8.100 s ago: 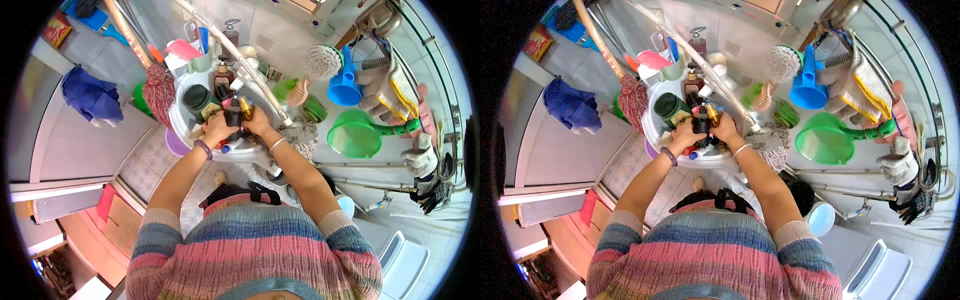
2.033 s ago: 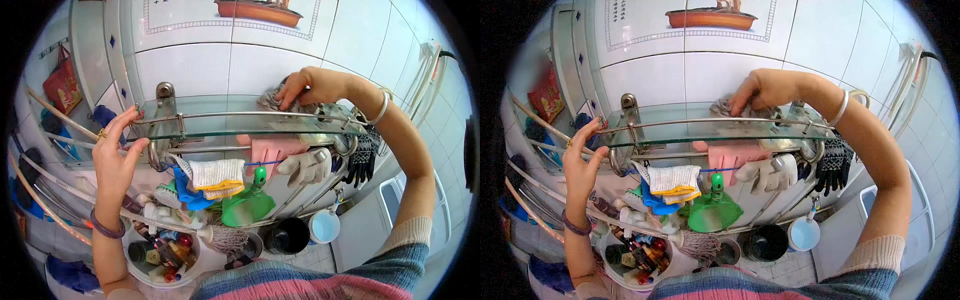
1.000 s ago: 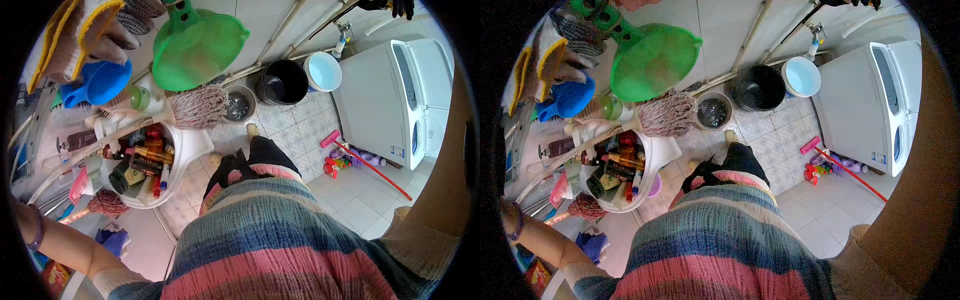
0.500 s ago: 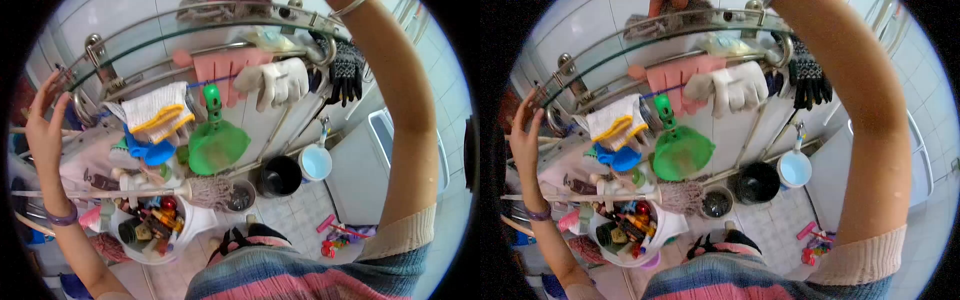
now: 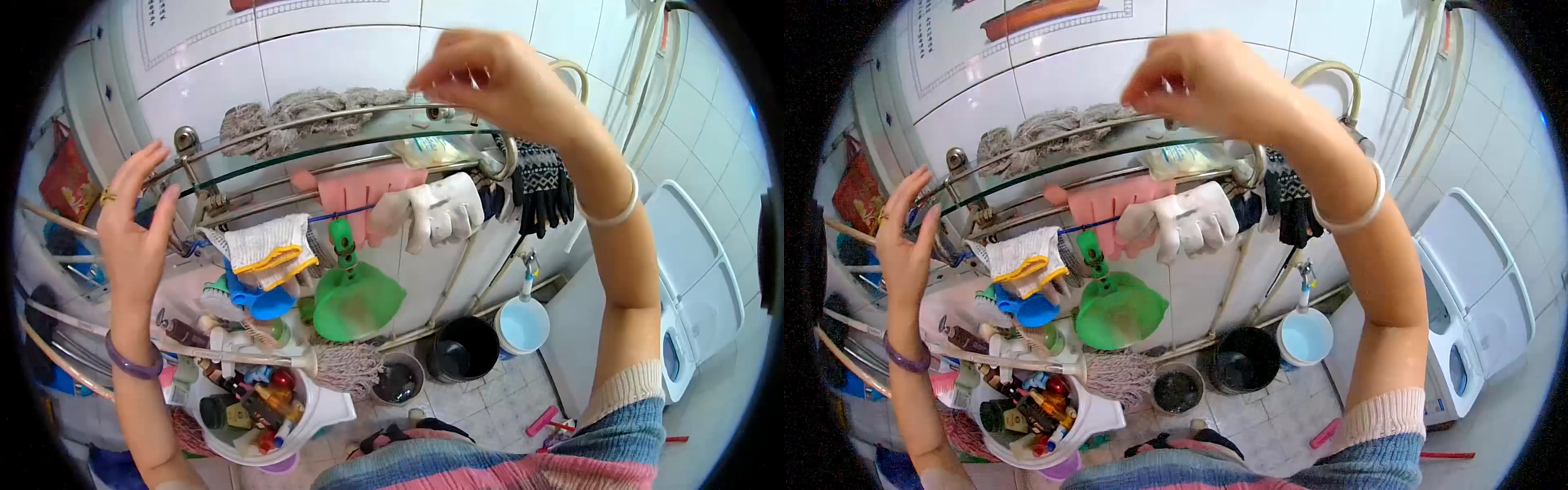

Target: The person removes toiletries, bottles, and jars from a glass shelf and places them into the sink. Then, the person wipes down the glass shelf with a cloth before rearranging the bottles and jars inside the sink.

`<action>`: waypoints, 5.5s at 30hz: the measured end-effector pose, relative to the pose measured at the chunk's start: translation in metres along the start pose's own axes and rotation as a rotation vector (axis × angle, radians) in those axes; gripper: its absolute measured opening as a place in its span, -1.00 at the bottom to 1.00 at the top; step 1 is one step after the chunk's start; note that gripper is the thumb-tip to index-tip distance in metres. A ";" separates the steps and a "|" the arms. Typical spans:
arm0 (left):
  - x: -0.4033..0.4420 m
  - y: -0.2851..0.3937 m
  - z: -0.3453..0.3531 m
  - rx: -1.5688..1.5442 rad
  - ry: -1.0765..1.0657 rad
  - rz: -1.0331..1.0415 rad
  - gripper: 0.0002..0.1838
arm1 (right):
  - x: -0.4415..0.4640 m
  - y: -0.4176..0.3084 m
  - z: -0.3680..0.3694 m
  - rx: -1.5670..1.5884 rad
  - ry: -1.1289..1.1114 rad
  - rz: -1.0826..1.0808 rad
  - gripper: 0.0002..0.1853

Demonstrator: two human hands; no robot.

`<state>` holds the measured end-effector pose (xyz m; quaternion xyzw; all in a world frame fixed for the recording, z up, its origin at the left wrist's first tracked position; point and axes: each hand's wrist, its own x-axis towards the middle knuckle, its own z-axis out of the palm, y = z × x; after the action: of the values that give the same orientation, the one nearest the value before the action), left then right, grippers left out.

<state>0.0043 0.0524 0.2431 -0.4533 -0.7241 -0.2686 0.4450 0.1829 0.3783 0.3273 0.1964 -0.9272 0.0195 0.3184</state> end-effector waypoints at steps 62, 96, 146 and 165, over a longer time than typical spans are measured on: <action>-0.460 0.127 0.121 -0.149 -0.498 -1.080 -0.85 | -0.221 -0.210 0.435 0.601 -0.500 0.249 -0.79; -0.395 0.132 0.106 -0.166 -0.238 -0.897 -0.94 | -0.125 0.042 0.055 -0.143 0.755 0.602 -0.88; 0.031 0.268 0.194 -2.290 -0.186 -0.966 -0.55 | -0.131 0.092 0.055 0.101 0.628 0.215 -0.87; -0.202 0.132 0.117 -1.674 0.015 -1.388 -0.57 | -0.208 -0.096 0.272 0.751 0.003 0.192 -0.84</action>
<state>0.1148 0.1200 0.0084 -0.1030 -0.4070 -0.8727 -0.2495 0.2106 0.3192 -0.0221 0.2115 -0.8692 0.3877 0.2223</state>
